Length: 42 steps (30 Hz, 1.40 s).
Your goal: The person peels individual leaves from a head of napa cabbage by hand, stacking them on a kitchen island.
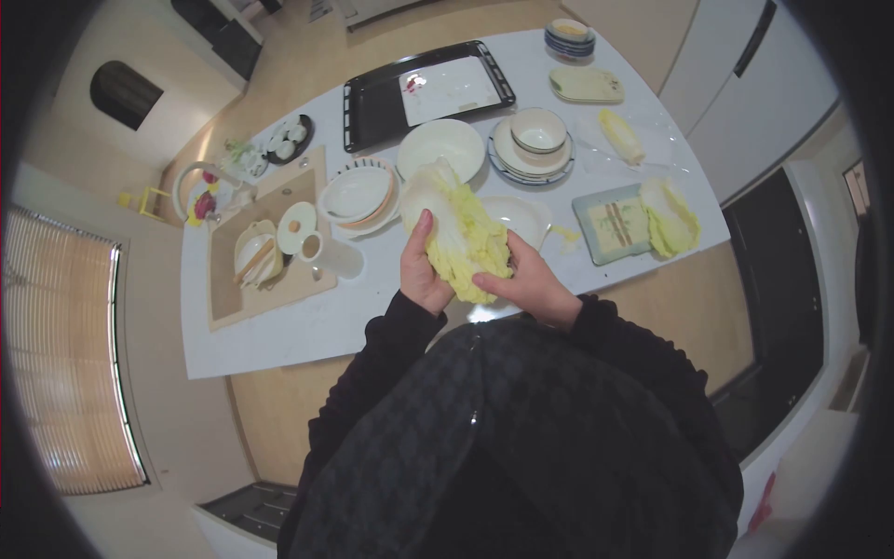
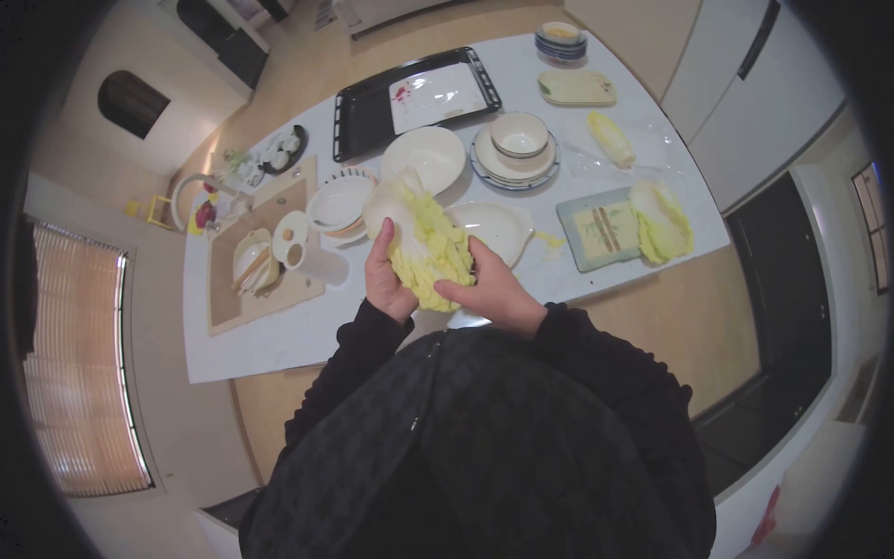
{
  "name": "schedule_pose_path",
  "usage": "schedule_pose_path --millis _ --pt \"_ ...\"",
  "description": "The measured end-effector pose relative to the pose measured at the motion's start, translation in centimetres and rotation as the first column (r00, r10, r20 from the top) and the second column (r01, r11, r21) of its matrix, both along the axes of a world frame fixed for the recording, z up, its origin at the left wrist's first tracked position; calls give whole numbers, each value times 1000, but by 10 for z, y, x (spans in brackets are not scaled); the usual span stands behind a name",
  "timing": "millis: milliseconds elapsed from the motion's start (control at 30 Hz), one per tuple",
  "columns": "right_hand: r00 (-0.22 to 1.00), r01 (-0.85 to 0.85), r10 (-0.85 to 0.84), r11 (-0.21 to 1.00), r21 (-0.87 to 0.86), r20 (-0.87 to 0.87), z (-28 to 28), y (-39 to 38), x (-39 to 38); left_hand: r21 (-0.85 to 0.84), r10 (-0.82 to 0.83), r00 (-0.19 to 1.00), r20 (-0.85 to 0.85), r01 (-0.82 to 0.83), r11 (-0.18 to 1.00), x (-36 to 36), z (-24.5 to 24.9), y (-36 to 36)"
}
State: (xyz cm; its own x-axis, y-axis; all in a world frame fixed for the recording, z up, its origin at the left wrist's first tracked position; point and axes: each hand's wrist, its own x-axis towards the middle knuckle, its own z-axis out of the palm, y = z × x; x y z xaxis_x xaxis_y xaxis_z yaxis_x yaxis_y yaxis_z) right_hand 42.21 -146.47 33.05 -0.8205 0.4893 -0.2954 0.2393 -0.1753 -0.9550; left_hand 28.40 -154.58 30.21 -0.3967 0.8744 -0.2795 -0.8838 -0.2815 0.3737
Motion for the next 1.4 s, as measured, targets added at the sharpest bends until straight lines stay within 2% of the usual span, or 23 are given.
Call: schedule_pose_path --millis 100,200,267,300,367,467,600,700,767,900,1000,1100,1200,1267,1400 --pt "988 -151 152 988 33 -10 1 7 -2 86 -90 994 58 85 993 -6 -4 -7" --pt "979 -202 206 970 133 -12 15 17 -4 61 -21 995 -94 26 998 -6 2 -13" --pt "997 -39 64 892 450 -41 24 18 -10 8 60 977 -204 -60 998 -3 9 -18" --pt "998 2 32 853 522 -56 25 19 -14 -3 81 969 -232 -84 996 -1 12 -19" --pt "977 95 74 688 720 -200 21 17 -25 52 98 959 -268 -87 995 5 19 -18" --pt "954 179 110 536 825 -279 14 14 -41 141 142 950 -278 -105 984 8 15 -16" --pt "902 301 177 394 868 -393 12 9 -53 179 229 947 -228 -190 965 3 13 -17" --pt "895 310 162 443 841 -415 10 6 -56 135 249 963 -107 -234 963 -3 9 -20" --pt "886 310 154 507 805 -438 8 6 -58 85 241 961 -137 -231 969 -3 8 -21" --pt "876 320 141 545 775 -461 2 5 -62 66 213 959 -185 -204 977 -5 4 -22" --pt "915 261 105 582 770 -390 3 10 -62 38 232 957 -175 -229 973 -6 6 -25" --pt "944 197 49 708 678 -326 10 14 -61 71 264 936 -231 -255 964 -3 13 -24" --pt "896 314 46 639 702 -442 6 16 -64 115 274 936 -221 -254 960 0 17 -24" --pt "863 406 67 498 767 -500 3 17 -66 143 288 938 -196 -263 954 1 18 -24" --pt "786 539 115 355 764 -607 5 21 -68 140 313 933 -176 -291 947 3 21 -23"
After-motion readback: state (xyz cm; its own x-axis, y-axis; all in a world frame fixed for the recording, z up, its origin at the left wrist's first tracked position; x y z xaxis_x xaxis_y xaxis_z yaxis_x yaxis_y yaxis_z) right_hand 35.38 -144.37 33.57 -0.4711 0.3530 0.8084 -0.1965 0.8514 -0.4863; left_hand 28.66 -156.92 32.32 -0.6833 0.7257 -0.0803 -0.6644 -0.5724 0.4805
